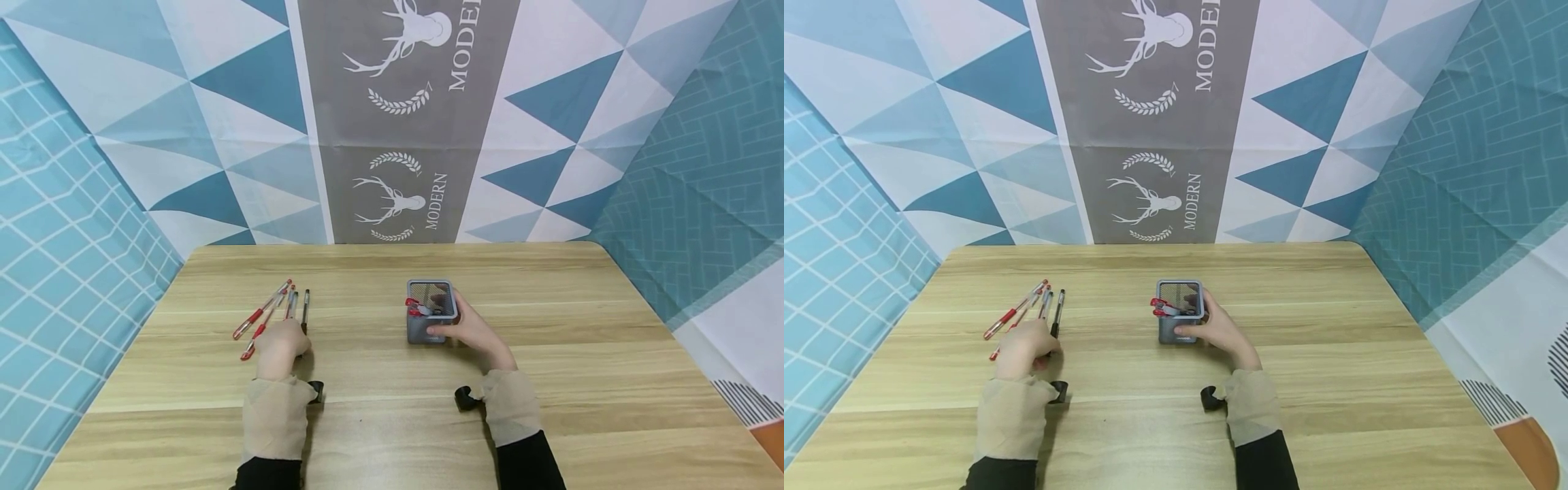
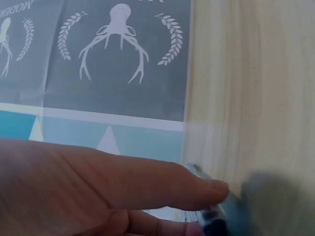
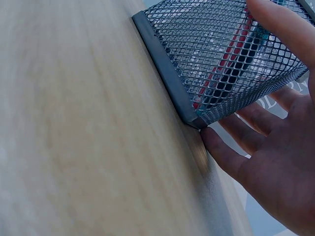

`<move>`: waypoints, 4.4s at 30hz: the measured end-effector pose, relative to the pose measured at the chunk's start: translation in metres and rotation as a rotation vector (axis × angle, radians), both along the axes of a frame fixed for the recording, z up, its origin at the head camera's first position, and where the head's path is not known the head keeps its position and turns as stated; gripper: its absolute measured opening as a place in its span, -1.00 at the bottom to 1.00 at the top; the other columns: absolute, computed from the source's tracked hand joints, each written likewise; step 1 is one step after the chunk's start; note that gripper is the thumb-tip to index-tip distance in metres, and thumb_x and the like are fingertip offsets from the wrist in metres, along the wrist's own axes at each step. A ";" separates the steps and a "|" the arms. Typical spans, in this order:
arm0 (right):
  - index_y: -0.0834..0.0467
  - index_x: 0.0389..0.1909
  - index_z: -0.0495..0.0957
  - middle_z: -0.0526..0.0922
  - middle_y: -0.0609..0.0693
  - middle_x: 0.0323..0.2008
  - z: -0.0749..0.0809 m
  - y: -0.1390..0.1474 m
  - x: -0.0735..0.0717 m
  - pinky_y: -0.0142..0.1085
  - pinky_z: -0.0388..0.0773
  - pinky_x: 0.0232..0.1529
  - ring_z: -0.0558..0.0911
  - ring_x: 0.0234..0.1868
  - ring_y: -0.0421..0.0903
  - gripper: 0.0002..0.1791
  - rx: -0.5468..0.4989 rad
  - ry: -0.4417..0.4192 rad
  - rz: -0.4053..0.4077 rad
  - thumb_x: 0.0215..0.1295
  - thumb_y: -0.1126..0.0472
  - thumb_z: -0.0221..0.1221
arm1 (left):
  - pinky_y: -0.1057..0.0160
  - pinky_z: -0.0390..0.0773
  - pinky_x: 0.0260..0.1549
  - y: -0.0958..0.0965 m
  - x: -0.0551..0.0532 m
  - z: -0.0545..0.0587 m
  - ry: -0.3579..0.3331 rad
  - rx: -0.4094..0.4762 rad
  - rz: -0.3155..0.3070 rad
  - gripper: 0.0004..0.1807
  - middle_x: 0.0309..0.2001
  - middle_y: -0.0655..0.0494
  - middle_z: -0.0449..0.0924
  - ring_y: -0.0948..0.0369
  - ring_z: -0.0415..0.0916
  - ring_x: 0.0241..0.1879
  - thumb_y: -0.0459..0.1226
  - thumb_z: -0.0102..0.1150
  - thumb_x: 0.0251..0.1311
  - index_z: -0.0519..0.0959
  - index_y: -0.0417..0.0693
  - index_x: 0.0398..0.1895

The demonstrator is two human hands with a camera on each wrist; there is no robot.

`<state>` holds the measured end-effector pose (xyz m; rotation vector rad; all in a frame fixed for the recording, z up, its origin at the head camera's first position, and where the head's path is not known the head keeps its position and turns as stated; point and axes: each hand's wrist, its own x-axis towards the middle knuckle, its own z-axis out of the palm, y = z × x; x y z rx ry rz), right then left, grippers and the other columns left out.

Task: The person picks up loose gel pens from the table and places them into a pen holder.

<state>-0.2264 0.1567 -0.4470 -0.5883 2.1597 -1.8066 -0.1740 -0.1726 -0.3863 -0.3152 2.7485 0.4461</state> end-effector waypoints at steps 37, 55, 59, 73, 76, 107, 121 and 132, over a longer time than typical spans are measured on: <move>0.01 0.37 -0.04 0.21 0.25 0.27 0.003 0.000 0.003 0.04 0.18 0.23 0.28 0.25 0.19 -0.04 0.026 0.008 -0.007 0.00 0.29 0.32 | -0.04 0.39 -0.54 0.002 0.004 0.018 0.804 0.157 0.395 -0.85 -0.40 -0.27 0.61 -0.19 0.51 -0.48 -0.30 0.10 0.15 0.52 -0.25 -0.36; 0.08 0.35 -0.01 0.19 0.28 0.27 0.005 -0.001 0.003 0.06 0.15 0.24 0.24 0.27 0.20 -0.07 0.009 0.012 -0.005 -0.01 0.32 0.31 | 0.24 0.40 -0.53 0.020 0.008 0.039 1.005 0.399 0.326 -0.73 -0.24 -0.09 0.63 0.23 0.57 -0.66 -0.29 0.15 0.14 0.50 -0.16 -0.09; 0.07 0.35 -0.01 0.20 0.27 0.27 0.003 -0.001 0.003 0.05 0.17 0.23 0.26 0.26 0.19 -0.07 0.026 0.013 -0.011 0.00 0.31 0.31 | 0.42 0.35 -0.64 0.022 0.008 0.042 1.028 0.470 0.284 -0.76 -0.26 -0.03 0.64 0.58 0.42 -0.70 -0.28 0.18 0.12 0.53 -0.14 -0.14; 0.05 0.37 -0.05 0.22 0.24 0.27 0.001 0.000 0.000 0.04 0.16 0.24 0.27 0.26 0.17 -0.03 0.029 0.003 -0.007 -0.01 0.28 0.33 | 0.44 0.28 -0.76 0.056 0.011 0.047 1.109 0.779 0.090 -0.77 -0.30 0.07 0.65 0.30 0.49 -0.63 -0.24 0.22 0.08 0.57 -0.06 -0.17; 0.02 0.37 -0.05 0.23 0.23 0.26 0.000 0.000 0.000 0.02 0.18 0.23 0.28 0.25 0.16 -0.03 0.038 0.005 -0.009 -0.01 0.26 0.33 | 0.44 0.30 -0.74 0.061 0.011 0.046 1.119 0.770 0.063 -0.77 -0.30 0.08 0.65 0.27 0.49 -0.63 -0.24 0.23 0.08 0.58 -0.05 -0.17; 0.05 0.34 0.01 0.33 0.22 0.18 0.000 0.000 -0.001 -0.12 0.35 0.11 0.43 0.11 0.07 -0.07 0.001 0.016 0.014 -0.02 0.30 0.33 | 0.41 0.42 -0.61 0.120 0.010 0.027 1.129 0.480 -0.317 -0.84 -0.35 0.09 0.61 0.32 0.45 -0.54 -0.37 0.23 0.06 0.65 -0.12 -0.25; 0.01 0.35 0.01 0.38 0.19 0.16 -0.001 0.001 -0.002 -0.11 0.35 0.11 0.46 0.09 0.06 -0.05 0.015 0.013 0.007 -0.03 0.28 0.34 | 0.38 0.51 -0.55 0.126 0.003 0.013 1.075 0.358 -0.287 -0.79 -0.32 0.08 0.65 0.27 0.55 -0.47 -0.38 0.21 0.06 0.65 -0.08 -0.19; 0.08 0.36 -0.03 0.36 0.20 0.16 -0.001 0.000 -0.001 -0.12 0.39 0.09 0.46 0.09 0.04 -0.04 0.003 0.025 0.013 -0.02 0.32 0.33 | 0.38 0.54 -0.49 0.128 0.002 0.009 1.039 0.364 -0.295 -0.75 -0.24 0.05 0.64 0.22 0.59 -0.41 -0.40 0.18 0.06 0.62 -0.11 -0.14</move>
